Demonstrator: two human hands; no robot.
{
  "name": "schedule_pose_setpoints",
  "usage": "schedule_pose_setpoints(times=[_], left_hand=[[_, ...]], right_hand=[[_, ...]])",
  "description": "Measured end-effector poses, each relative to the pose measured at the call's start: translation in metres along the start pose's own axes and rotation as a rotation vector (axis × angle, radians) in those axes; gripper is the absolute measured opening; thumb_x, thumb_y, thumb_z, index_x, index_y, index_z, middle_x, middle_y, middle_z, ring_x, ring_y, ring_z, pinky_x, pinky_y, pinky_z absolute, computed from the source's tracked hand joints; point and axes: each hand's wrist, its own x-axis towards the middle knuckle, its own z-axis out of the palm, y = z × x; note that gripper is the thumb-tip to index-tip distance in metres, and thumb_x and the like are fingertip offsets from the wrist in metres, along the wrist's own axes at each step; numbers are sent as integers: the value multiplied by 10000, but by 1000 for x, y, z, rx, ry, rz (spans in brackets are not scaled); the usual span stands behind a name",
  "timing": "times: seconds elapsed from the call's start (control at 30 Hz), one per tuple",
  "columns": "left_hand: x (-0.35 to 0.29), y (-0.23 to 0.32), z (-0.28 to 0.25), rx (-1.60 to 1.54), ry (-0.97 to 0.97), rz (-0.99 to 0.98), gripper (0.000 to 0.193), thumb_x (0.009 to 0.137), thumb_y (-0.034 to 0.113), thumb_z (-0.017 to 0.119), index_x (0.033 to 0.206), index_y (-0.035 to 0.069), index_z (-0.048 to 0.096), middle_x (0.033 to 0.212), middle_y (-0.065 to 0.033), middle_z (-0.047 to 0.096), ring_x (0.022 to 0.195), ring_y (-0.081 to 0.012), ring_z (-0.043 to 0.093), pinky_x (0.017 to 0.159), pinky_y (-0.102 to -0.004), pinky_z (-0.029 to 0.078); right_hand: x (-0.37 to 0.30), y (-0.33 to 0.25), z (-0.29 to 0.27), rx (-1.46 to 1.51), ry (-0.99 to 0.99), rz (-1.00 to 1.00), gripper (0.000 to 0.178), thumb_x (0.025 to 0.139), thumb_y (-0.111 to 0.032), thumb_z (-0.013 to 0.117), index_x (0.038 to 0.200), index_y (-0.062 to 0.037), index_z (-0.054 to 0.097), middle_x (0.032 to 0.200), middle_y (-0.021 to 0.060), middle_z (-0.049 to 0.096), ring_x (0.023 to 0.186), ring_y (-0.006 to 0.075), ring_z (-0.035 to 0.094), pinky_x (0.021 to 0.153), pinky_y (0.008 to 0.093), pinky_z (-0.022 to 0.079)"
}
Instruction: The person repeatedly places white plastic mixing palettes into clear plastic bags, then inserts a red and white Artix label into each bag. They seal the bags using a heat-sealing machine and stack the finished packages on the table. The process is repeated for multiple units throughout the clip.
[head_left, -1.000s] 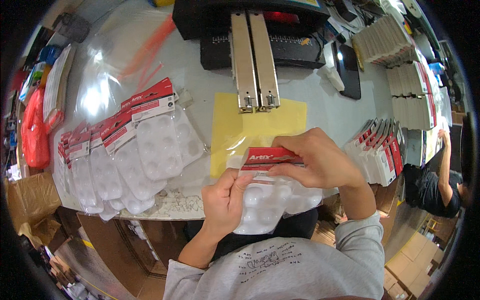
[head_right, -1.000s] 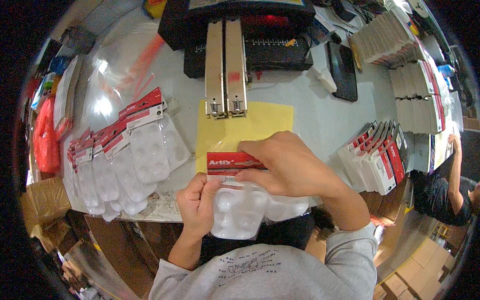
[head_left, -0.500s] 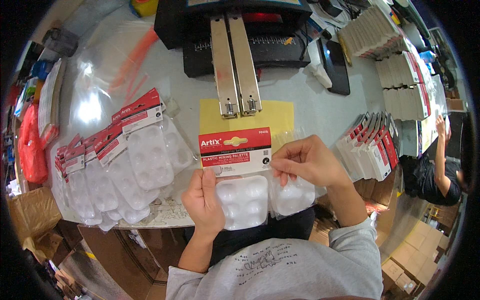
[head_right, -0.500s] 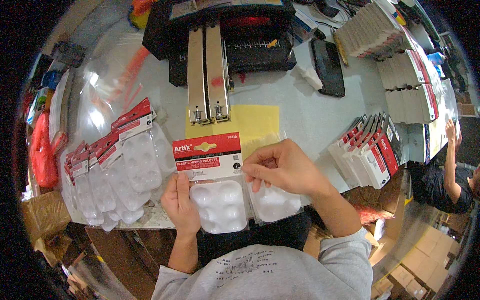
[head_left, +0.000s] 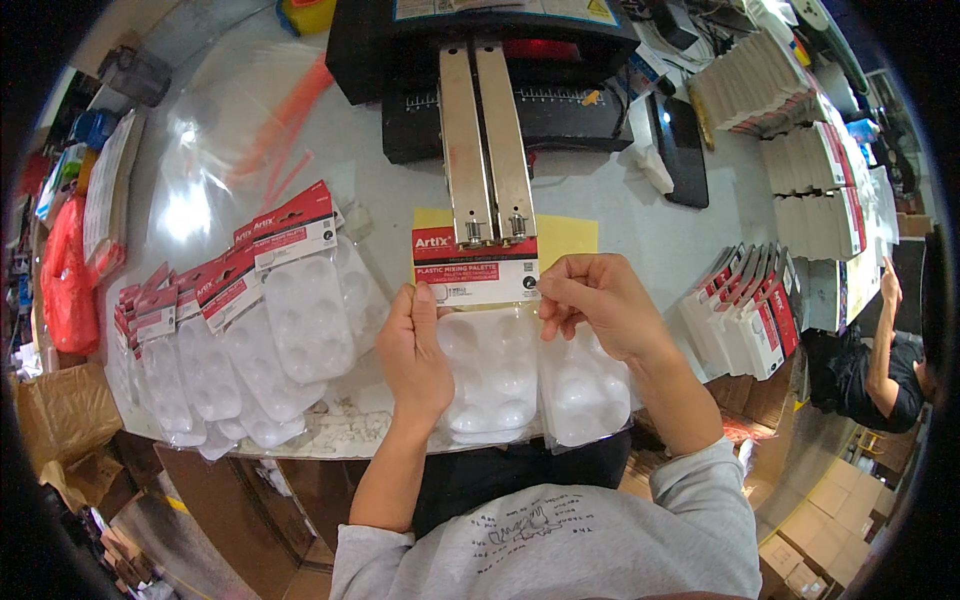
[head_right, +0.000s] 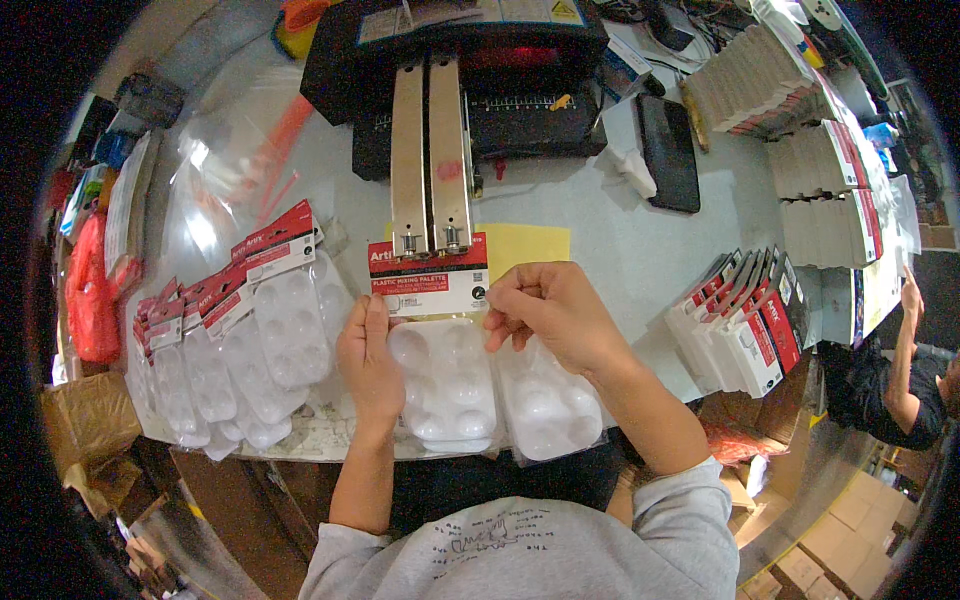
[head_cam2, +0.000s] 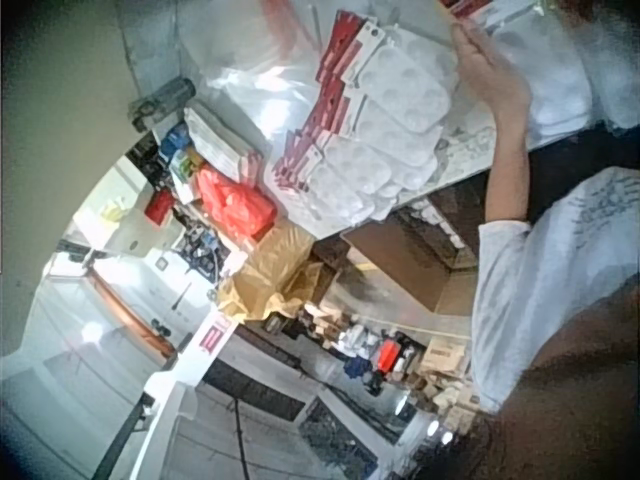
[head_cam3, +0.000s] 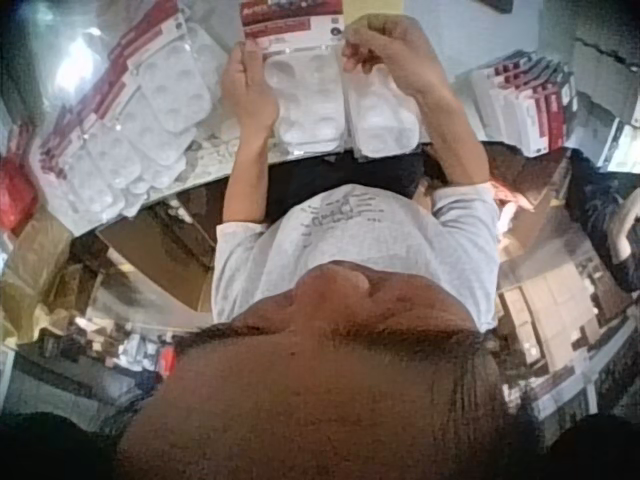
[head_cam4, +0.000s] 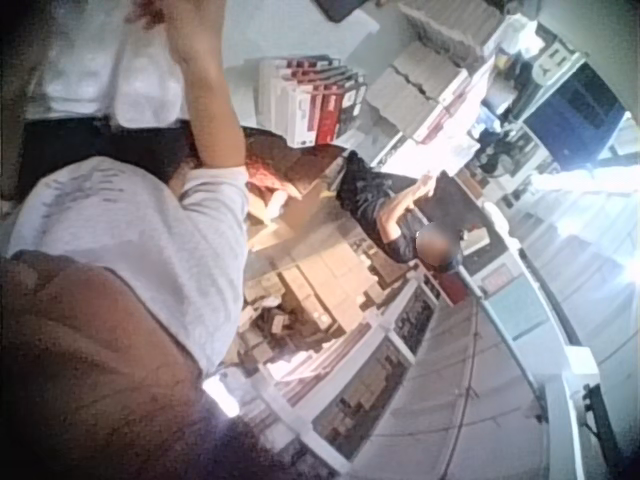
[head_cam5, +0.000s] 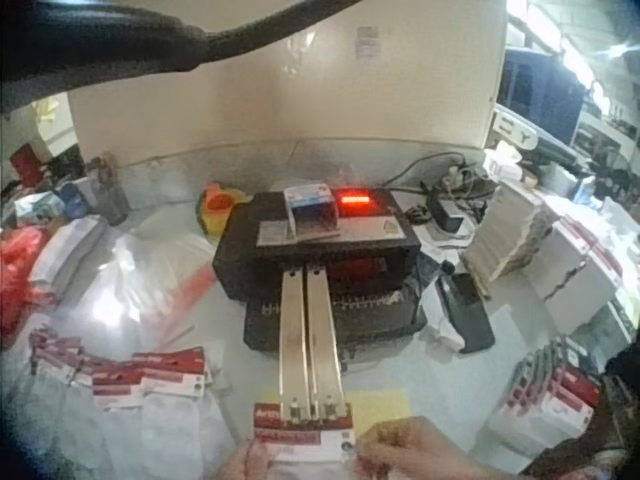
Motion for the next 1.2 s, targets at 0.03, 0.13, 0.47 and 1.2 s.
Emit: schedule_pose_setpoints(times=[0.03,0.13,0.47,1.2], left_hand=[[0,1,1,-25,-22,57,343,976,278,396,840,-5,535,689,-60,554,662,-114,485,660,-260,427],[-2,6,3,85,-2,-46,336,974,273,406,835,-2,539,686,-61,554,663,-119,489,647,-253,417],[34,-12,16,-32,37,59,342,973,257,413,780,-12,500,649,-59,491,637,-125,465,636,-255,414],[-28,-24,-11,777,57,358,217,743,232,687,827,74,565,1055,-100,502,1035,-306,440,878,-427,307]], right_hand=[[0,-1,-1,-59,30,73,141,857,-118,559,826,18,582,734,85,634,606,152,641,485,218,439],[2,-6,0,-100,26,70,141,856,-117,559,827,18,586,730,80,632,605,151,639,485,217,435],[32,-2,-9,-39,91,-79,167,860,-157,581,816,3,595,713,60,623,618,142,638,521,213,434],[-147,-23,-185,-1001,670,-425,948,584,-263,835,1337,49,351,1303,186,470,1128,180,491,951,306,397]])
